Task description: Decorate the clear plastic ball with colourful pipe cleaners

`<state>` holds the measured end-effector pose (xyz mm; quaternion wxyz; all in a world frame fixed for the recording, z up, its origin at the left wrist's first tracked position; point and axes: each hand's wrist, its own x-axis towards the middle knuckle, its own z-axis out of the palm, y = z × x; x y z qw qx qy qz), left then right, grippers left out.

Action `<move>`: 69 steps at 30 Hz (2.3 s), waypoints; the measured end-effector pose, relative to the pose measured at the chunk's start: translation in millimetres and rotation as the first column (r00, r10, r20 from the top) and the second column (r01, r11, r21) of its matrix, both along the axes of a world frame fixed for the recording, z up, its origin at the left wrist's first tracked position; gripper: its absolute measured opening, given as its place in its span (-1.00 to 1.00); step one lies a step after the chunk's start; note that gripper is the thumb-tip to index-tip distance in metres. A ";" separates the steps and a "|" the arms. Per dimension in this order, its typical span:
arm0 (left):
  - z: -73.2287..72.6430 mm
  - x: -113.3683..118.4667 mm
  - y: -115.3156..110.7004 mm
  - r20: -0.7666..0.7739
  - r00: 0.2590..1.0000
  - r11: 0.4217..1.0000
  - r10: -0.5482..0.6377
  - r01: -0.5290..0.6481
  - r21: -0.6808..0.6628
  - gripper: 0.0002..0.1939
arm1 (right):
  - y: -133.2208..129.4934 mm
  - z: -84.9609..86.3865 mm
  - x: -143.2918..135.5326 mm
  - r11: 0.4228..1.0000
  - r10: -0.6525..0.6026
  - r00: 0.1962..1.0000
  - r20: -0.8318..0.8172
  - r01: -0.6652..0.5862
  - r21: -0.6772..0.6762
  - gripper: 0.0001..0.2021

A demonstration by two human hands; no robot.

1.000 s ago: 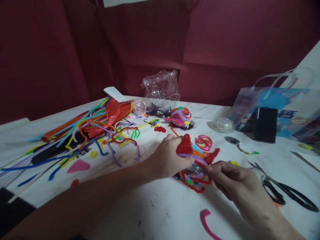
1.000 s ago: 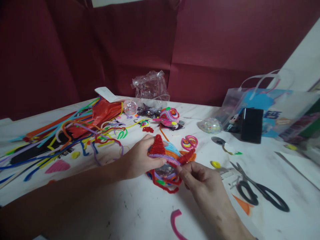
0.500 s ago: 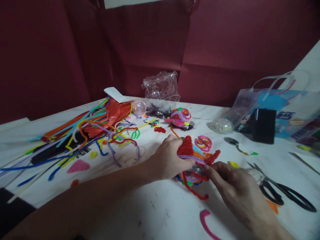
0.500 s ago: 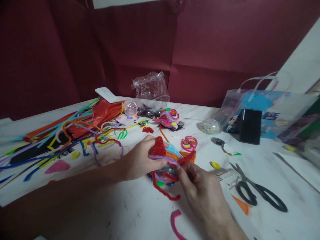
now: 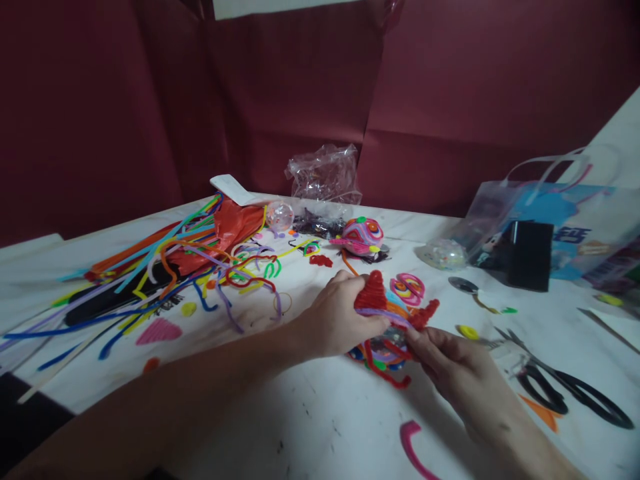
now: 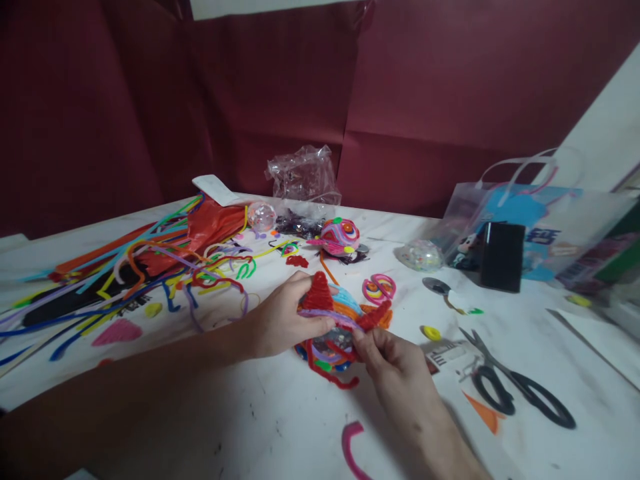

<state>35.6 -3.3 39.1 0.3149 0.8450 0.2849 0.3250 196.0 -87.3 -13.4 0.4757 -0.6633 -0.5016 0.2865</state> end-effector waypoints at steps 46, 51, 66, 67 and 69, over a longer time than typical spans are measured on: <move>0.6 -0.5 1.4 -0.002 1.000 1.000 0.001 0.000 0.010 -0.84 | -3.4 11.5 -3.4 0.999 -0.044 0.949 -0.313 0.035 -0.036 -0.39; 0.9 -0.7 1.2 0.001 1.000 1.000 -0.004 0.004 -0.010 -0.81 | -3.0 3.7 -0.4 0.999 -0.046 0.957 -0.287 0.043 -0.016 -0.53; 3.5 -1.4 -0.9 -0.030 1.000 0.998 -0.008 0.006 -0.070 -0.74 | -7.1 12.9 -3.8 0.986 -0.050 0.899 -0.436 -0.026 -0.167 -0.37; 3.5 -1.7 -0.1 -0.030 1.000 0.998 -0.010 0.008 -0.066 -0.74 | -7.3 12.6 -3.2 0.986 -0.046 0.901 -0.431 -0.030 -0.167 -0.36; 3.0 -2.2 1.5 -0.020 1.000 0.998 -0.020 0.019 -0.061 -0.73 | -7.0 11.3 -1.4 0.986 -0.042 0.908 -0.416 -0.031 -0.166 -0.35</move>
